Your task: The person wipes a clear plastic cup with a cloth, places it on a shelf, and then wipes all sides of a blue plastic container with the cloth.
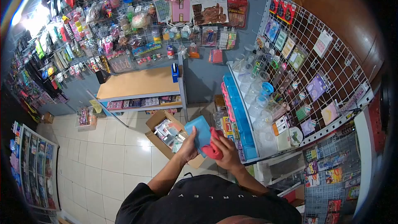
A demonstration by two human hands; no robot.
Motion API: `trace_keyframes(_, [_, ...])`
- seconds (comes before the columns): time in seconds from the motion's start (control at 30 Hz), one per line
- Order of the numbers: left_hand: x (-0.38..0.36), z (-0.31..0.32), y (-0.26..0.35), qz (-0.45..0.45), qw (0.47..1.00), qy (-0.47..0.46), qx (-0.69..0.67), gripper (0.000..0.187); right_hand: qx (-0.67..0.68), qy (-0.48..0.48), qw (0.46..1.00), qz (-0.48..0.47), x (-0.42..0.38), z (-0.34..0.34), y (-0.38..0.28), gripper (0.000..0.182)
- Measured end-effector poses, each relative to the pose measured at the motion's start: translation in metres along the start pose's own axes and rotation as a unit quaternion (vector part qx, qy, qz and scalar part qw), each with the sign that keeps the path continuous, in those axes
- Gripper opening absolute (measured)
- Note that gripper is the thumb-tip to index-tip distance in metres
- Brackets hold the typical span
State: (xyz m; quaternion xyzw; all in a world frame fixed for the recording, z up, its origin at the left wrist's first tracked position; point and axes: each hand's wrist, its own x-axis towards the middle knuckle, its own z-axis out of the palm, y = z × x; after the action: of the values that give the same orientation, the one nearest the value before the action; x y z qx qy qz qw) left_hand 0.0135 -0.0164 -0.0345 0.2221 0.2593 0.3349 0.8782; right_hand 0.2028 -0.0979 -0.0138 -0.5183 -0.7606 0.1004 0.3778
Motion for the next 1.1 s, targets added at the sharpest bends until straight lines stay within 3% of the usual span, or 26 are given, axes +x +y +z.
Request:
trace_keyframes(0.13, [-0.003,0.010,0.000,0.018,0.995,0.077,0.060,0.071,-0.124,-0.041,0.990,-0.051,-0.010,0.000,-0.026,0.062])
trace_keyframes(0.2, [0.000,0.010,-0.010,-0.003,0.995,0.083,0.062,0.074,-0.096,-0.036,0.994,-0.025,-0.009,0.000,-0.026,0.061])
trace_keyframes(0.3, [-0.001,0.012,-0.026,-0.084,0.993,-0.051,-0.062,0.078,-0.109,-0.021,0.994,-0.011,0.007,-0.009,-0.023,0.059])
trace_keyframes(0.37, [-0.007,0.024,-0.039,-0.098,0.992,-0.075,-0.017,0.085,-0.138,0.003,0.990,-0.012,0.022,-0.015,-0.023,0.058])
trace_keyframes(0.53, [-0.005,0.027,-0.030,-0.069,0.983,-0.123,-0.120,0.094,-0.149,-0.017,0.989,-0.010,0.031,-0.011,-0.024,0.058])
trace_keyframes(0.63, [0.002,0.012,-0.011,-0.018,0.985,-0.022,-0.171,0.098,-0.127,-0.038,0.991,-0.031,0.014,-0.001,-0.025,0.059])
trace_keyframes(0.67, [0.000,0.008,-0.006,0.019,0.993,0.007,-0.120,0.098,-0.090,-0.049,0.995,-0.017,0.007,0.003,-0.026,0.061])
trace_keyframes(0.8, [-0.010,0.003,-0.003,0.010,0.998,0.050,-0.049,0.097,-0.065,-0.094,0.993,0.002,-0.009,0.011,-0.022,0.057])
trace_keyframes(0.9, [-0.006,0.004,-0.025,-0.006,1.000,0.024,0.013,0.100,-0.066,-0.063,0.996,-0.005,0.007,0.008,-0.017,0.053])
trace_keyframes(0.97, [-0.011,0.007,-0.034,-0.109,0.994,-0.022,-0.015,0.096,-0.086,-0.031,0.996,-0.012,0.022,-0.001,-0.020,0.056])
trace_keyframes(1.1, [-0.016,0.030,-0.046,-0.069,0.998,-0.012,0.003,0.099,-0.067,0.012,0.998,0.005,0.033,0.000,-0.019,0.066])
